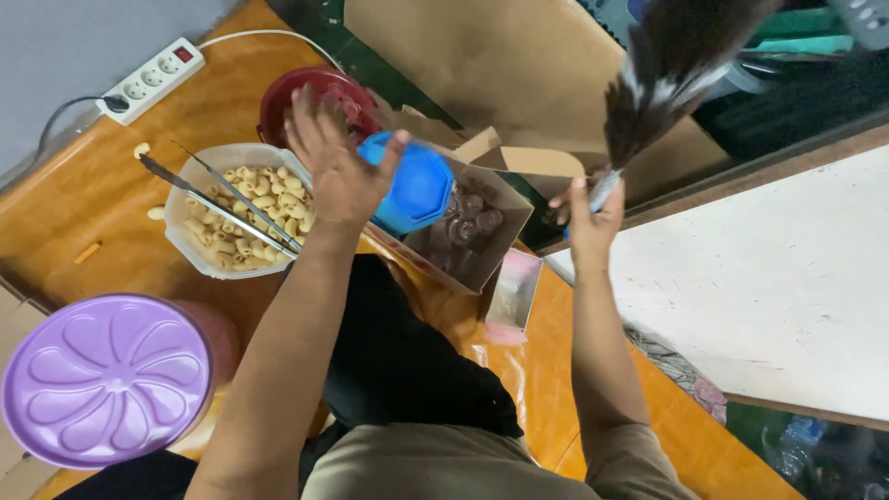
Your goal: Using tongs to fill plastic bags with small items and then placing the bags into hand-folded cardboard boxes.
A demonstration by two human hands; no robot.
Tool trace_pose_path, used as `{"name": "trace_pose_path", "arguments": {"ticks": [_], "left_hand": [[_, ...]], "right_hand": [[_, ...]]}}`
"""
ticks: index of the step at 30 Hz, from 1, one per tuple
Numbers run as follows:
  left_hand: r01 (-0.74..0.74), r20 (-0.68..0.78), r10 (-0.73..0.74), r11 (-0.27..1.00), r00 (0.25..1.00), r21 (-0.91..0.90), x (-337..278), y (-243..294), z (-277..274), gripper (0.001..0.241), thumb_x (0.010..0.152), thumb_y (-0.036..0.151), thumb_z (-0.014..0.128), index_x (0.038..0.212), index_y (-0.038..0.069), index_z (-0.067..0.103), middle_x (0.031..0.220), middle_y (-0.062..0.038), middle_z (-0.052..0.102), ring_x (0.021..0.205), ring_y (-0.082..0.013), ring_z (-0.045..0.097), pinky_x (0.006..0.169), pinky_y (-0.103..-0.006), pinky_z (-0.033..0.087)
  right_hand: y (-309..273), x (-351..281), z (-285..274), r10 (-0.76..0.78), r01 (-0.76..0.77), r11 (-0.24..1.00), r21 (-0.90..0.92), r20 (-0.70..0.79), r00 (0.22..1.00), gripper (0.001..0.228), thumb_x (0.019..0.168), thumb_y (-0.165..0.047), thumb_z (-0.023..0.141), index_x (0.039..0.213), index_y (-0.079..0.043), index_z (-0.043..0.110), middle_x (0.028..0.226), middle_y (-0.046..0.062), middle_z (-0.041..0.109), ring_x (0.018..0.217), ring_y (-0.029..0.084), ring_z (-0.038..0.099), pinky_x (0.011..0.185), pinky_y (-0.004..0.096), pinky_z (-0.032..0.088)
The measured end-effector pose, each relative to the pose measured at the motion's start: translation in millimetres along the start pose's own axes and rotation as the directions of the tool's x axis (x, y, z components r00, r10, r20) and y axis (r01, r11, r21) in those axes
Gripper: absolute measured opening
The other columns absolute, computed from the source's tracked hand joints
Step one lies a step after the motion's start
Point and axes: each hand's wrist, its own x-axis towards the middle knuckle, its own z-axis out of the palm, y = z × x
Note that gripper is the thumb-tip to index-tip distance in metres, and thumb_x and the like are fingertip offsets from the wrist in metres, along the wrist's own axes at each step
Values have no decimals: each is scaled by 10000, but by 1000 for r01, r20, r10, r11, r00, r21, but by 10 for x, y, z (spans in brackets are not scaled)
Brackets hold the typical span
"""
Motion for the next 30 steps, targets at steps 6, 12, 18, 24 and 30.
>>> {"name": "trace_pose_path", "arguments": {"ticks": [6,12,18,24,30], "left_hand": [[-440,220,515,841,828,-314,-211,549,-34,992,849,464,855,1538,-62,371,1502,-349,497,1424,-452,473,1227,-629,236],[-369,274,416,906,867,-209,-358,478,367,467,1033,574,497,885,183,706,743,-96,744,742,-348,751,680,-478,587],[72,295,49,921,954,-384,-159,434,354,527,1033,546,521,987,36,645,752,-233,691,781,-402,730,677,-512,565],[411,529,-232,877,816,-249,-22,-603,704,471,946,409,571,1272,75,635,1049,-179,735,1042,-414,699,875,-555,557],[461,632,-385,886,673,49,-73,-495,555,586,886,416,495,1407,167,595,1239,-188,693,1160,-431,650,972,-576,526]], "right_hand": [[-801,363,-474,-252,276,955,-108,198,947,202,1079,-78,654,1236,-47,531,655,135,621,454,133,520,458,208,353],[-1338,427,-414,-436,450,825,-341,122,892,310,992,-45,846,1214,-32,631,819,101,587,663,166,527,616,279,400],[-1225,-42,91,-406,420,906,-49,176,897,318,1107,-367,432,1226,-74,395,627,42,513,439,129,478,443,220,364],[-260,-1200,377,306,35,717,-696,360,881,372,1086,-394,440,1343,-138,520,1114,305,704,982,526,698,867,611,572],[400,-1212,139,646,-544,640,-543,-4,763,532,1069,-444,336,1135,36,557,766,159,649,504,257,589,408,376,483]]}}
